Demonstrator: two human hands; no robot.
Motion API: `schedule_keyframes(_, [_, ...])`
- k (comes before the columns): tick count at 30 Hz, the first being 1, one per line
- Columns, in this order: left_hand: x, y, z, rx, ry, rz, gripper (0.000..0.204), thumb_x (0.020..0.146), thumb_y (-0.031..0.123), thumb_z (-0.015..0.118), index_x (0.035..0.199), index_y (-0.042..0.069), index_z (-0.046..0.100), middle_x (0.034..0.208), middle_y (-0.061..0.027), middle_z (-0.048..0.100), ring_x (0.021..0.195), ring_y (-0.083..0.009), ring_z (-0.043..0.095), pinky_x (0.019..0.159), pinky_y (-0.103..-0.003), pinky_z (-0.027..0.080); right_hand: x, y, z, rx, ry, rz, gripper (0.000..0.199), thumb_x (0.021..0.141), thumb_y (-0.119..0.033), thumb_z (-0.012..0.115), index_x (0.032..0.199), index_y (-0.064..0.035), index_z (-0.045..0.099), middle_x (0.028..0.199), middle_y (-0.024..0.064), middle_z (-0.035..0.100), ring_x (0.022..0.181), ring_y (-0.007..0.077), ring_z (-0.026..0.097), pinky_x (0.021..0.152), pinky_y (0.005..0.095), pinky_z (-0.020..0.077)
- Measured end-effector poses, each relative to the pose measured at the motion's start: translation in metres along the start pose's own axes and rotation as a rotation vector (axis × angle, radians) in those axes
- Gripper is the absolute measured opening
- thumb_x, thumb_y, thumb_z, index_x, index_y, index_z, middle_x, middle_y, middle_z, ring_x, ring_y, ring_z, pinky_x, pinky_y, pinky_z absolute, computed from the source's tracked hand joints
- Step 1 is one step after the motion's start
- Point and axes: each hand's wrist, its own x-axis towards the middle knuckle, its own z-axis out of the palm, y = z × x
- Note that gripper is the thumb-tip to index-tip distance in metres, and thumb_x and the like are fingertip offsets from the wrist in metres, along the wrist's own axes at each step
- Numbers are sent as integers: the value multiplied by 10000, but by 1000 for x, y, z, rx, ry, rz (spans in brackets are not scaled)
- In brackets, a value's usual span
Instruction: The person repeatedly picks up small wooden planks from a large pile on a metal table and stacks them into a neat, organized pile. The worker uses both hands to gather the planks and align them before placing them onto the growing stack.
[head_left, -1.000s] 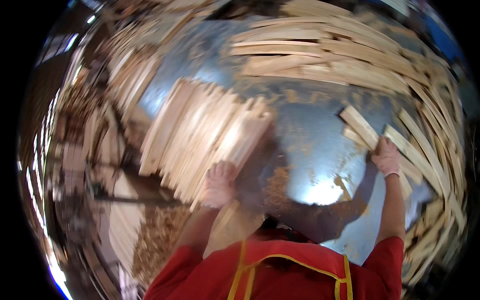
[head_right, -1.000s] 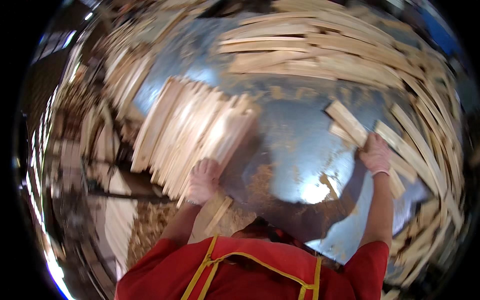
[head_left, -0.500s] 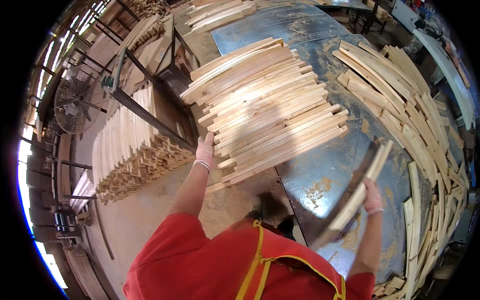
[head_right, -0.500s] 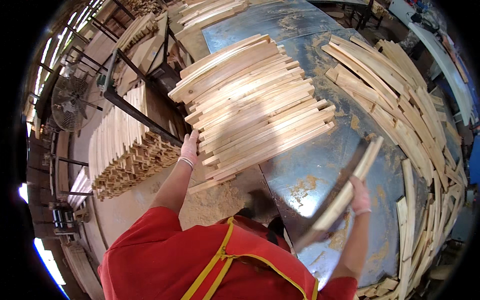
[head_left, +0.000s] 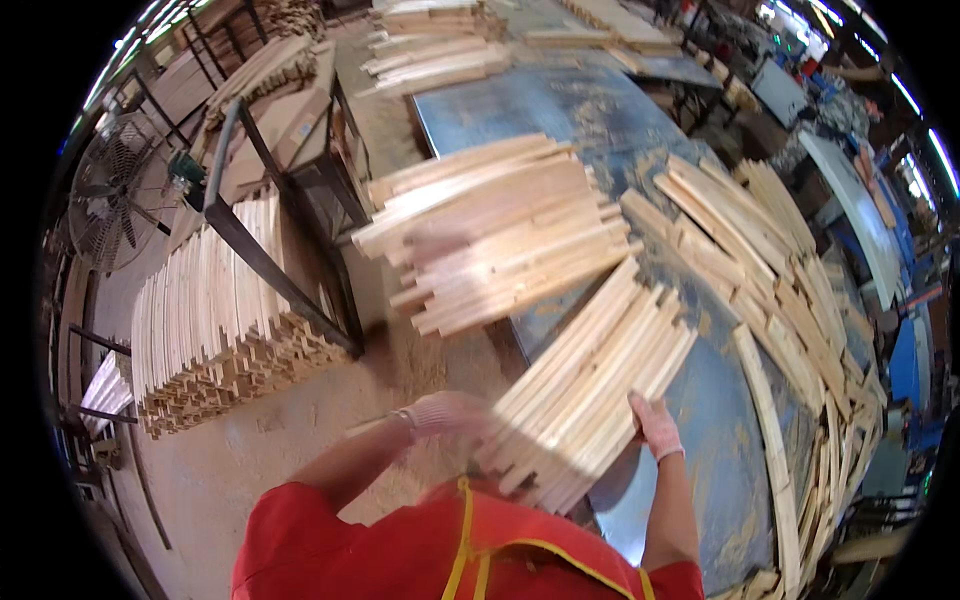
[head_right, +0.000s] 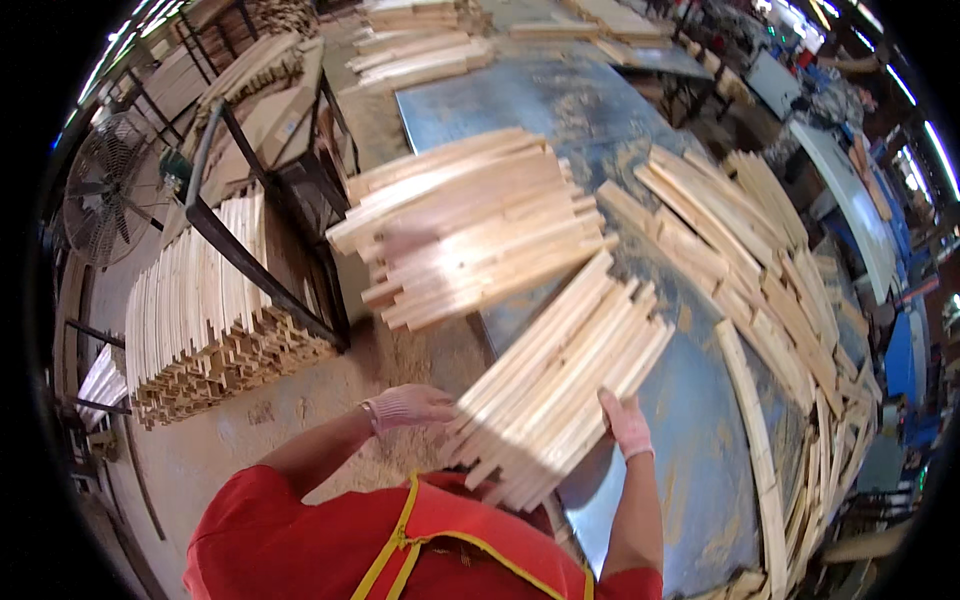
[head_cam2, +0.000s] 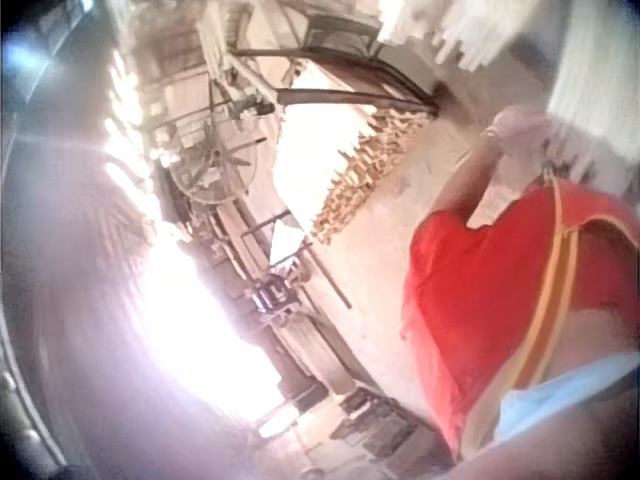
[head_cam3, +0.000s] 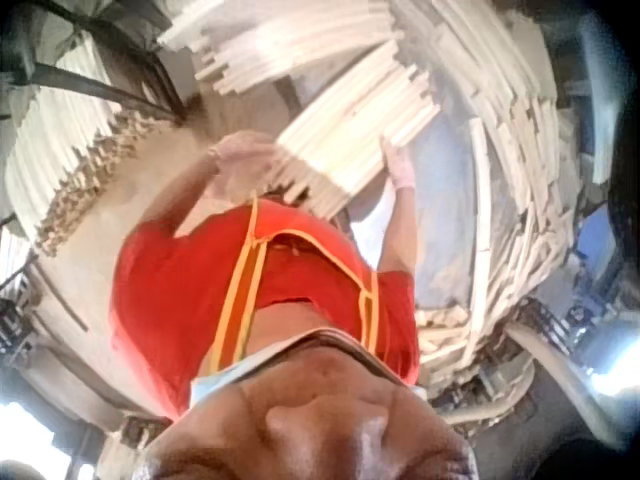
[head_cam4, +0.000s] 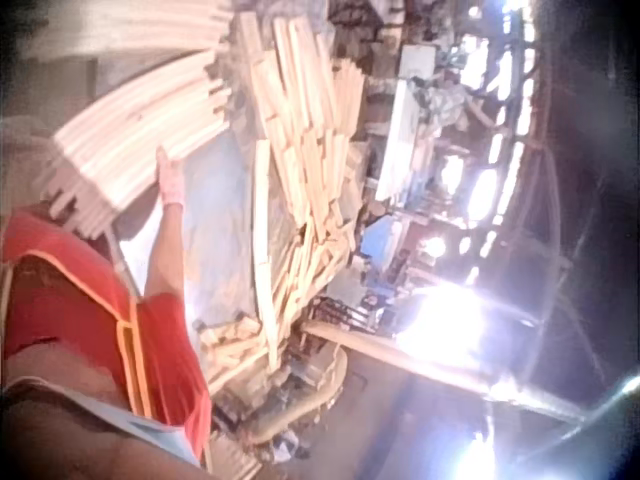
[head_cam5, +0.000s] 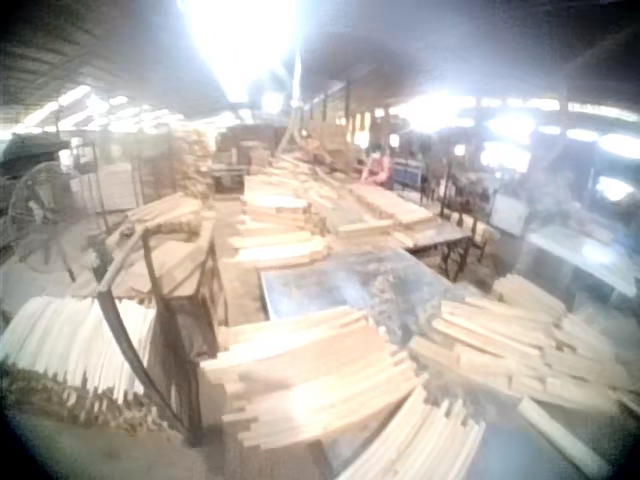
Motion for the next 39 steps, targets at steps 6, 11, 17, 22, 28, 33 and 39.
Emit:
schedule_keyframes(6, [141,112,-56,-13,146,-72,798,912,649,648,1503,114,611,1488,-243,608,1355,-414,604,1142,-453,474,51,32,-10,-215,108,0,941,881,-775,657,1157,124,699,980,250,750,891,378,758,896,478,584])
schedule_keyframes(11, [190,154,-13,176,179,-182,976,874,699,657,1572,34,508,1510,-321,556,1410,-443,549,1189,-453,441,35,-8,-18,46,-28,47,771,874,-694,740,1068,53,751,911,173,749,762,282,714,777,382,580])
schedule_keyframes(17, [190,202,-30,9,128,-7,997,866,658,705,1550,-36,493,1486,-317,561,1383,-451,559,1183,-448,443,27,28,-15,744,169,-64,667,929,-444,815,1374,16,626,1152,81,729,966,193,680,864,356,560])
schedule_keyframes(22, [135,302,-92,-56,500,365,1033,839,589,780,1591,-23,423,1545,-312,489,1419,-460,507,1193,-504,426,-55,-94,-121,668,435,-362,823,940,-424,824,1541,25,488,1415,122,629,1291,224,578,1130,379,439])
schedule_keyframes(28, [106,314,-149,-281,554,868,1184,749,545,882,1656,17,334,1605,-306,412,1448,-471,469,1205,-470,425,-128,-152,-145,518,813,-674,487,1010,-353,745,1330,-20,591,1165,81,659,960,178,600,900,331,491])
schedule_keyframes(33, [121,201,-130,-165,301,748,1014,838,404,810,1666,63,333,1645,-203,431,1492,-399,457,1239,-442,390,-67,-9,-43,207,739,-512,568,1061,-403,670,1482,-40,551,1365,71,663,1197,227,617,1076,368,486])
schedule_keyframes(39, [132,67,-124,849,198,641,803,952,213,632,1669,52,308,1659,-160,417,1566,-310,363,1293,-447,259,-127,-52,115,1311,173,-126,710,1068,-488,590,1585,-27,434,1460,89,629,1287,281,627,1142,421,489])
